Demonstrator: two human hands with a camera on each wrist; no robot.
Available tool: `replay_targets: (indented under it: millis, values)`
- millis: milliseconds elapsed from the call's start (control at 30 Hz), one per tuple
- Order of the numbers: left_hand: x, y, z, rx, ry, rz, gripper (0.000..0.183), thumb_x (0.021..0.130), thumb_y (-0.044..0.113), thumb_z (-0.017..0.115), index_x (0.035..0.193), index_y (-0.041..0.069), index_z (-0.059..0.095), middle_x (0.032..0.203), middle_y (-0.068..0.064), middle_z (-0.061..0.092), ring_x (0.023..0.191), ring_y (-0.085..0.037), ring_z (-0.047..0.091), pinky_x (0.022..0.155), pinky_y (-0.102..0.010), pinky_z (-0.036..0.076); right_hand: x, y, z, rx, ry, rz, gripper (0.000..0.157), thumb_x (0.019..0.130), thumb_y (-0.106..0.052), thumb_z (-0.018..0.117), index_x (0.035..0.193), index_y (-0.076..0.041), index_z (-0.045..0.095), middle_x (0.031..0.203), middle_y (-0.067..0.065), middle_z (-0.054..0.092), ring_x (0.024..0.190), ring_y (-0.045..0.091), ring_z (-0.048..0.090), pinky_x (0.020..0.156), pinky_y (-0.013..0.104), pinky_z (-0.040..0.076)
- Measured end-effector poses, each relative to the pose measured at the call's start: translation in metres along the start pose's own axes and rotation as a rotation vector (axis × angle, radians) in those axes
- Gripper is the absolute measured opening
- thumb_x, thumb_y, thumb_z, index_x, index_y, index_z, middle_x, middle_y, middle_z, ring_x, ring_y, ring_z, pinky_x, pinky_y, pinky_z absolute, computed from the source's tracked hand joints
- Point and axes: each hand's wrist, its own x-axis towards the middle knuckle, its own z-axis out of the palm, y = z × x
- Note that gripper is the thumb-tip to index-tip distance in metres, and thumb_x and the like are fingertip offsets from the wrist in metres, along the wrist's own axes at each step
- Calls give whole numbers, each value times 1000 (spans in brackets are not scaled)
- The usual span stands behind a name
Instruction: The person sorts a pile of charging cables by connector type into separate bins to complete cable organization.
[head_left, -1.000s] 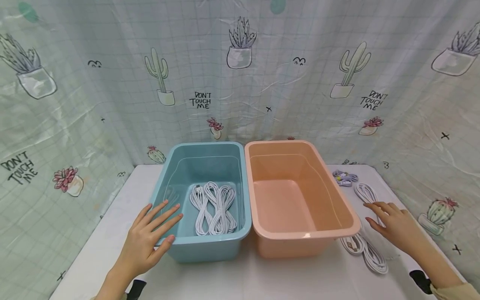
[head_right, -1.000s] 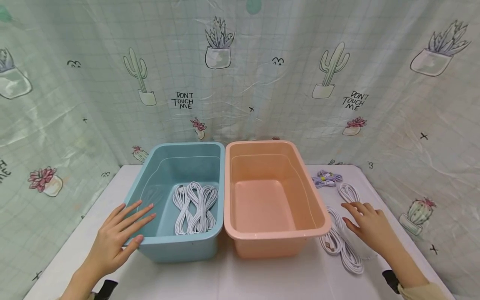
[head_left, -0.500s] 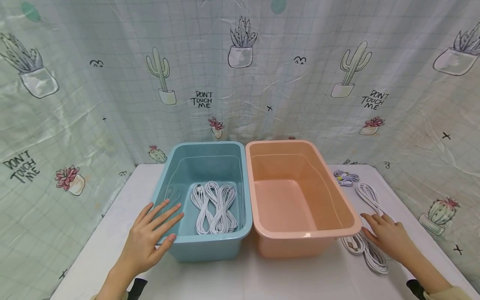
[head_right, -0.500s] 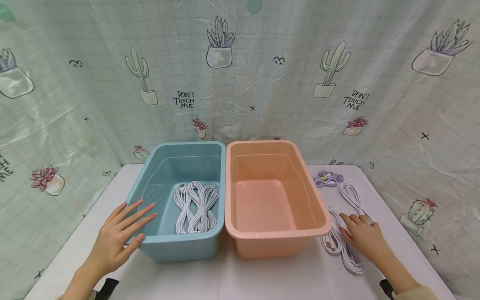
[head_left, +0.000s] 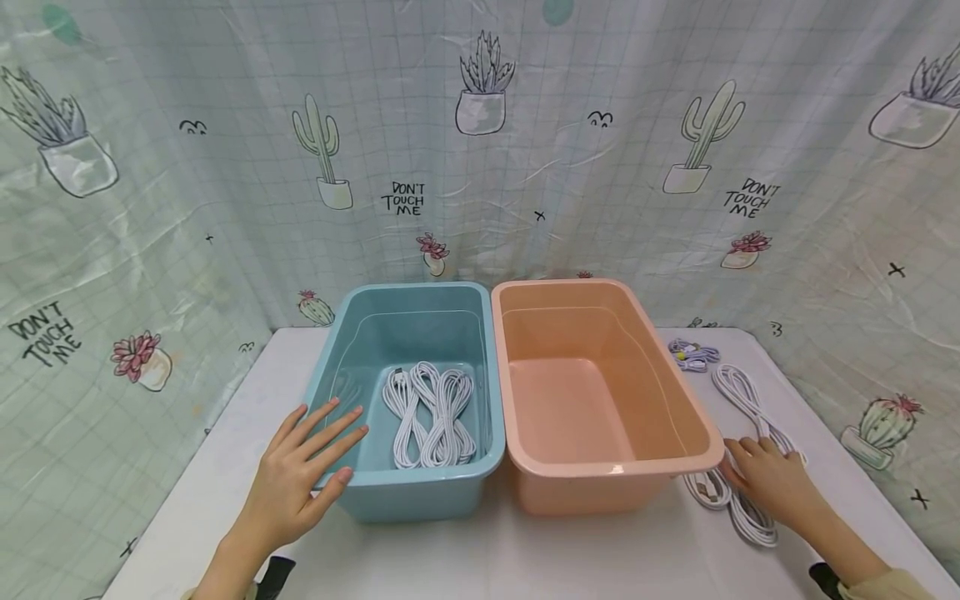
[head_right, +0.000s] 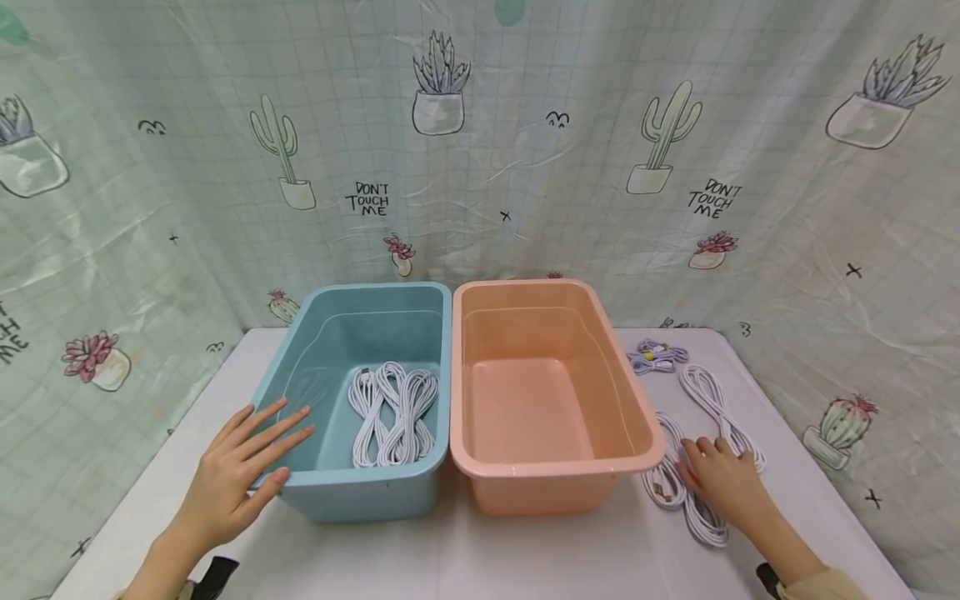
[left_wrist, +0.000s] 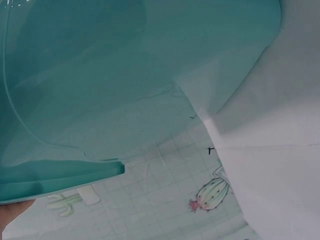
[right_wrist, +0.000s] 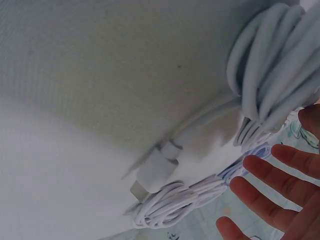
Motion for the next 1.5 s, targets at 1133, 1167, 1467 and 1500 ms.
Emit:
replay_targets:
  millis: [1133, 1167, 1467, 1500]
  values:
    - [-1, 0, 1, 6, 18, -1, 42, 92, 41, 36, 116, 18, 61, 122, -3, 58, 125, -24, 42, 112, -38, 15, 9, 12, 4, 69, -108, -47, 20, 78, -12, 62, 97, -7, 58, 78, 8, 56, 72, 28, 52, 53, 55, 43]
    - [-1, 0, 1, 5, 19, 0, 42, 92, 40, 36, 115, 17, 62, 122, -4, 58, 125, -24, 42, 112, -37, 14, 9, 12, 4, 68, -107, -44, 20, 79, -14, 61, 97, -6, 58, 78, 8, 56, 72, 28, 52, 53, 55, 43]
    - [0, 0, 2, 9, 22, 1, 44, 93, 42, 34, 113, 15, 63, 122, -3, 58, 125, -24, 41, 112, -39, 16, 10, 9, 6, 49, -122, -21, 27, 80, -20, 62, 102, -6, 56, 75, 8, 55, 71, 28, 52, 60, 64, 42]
    - [-1, 0, 2, 8, 21, 1, 44, 93, 42, 34, 114, 16, 62, 123, -3, 58, 125, -23, 41, 112, -39, 16, 10, 9, 7, 47, -119, -22, 26, 80, -19, 62, 102, -6, 56, 75, 9, 55, 71, 28, 52, 60, 64, 42]
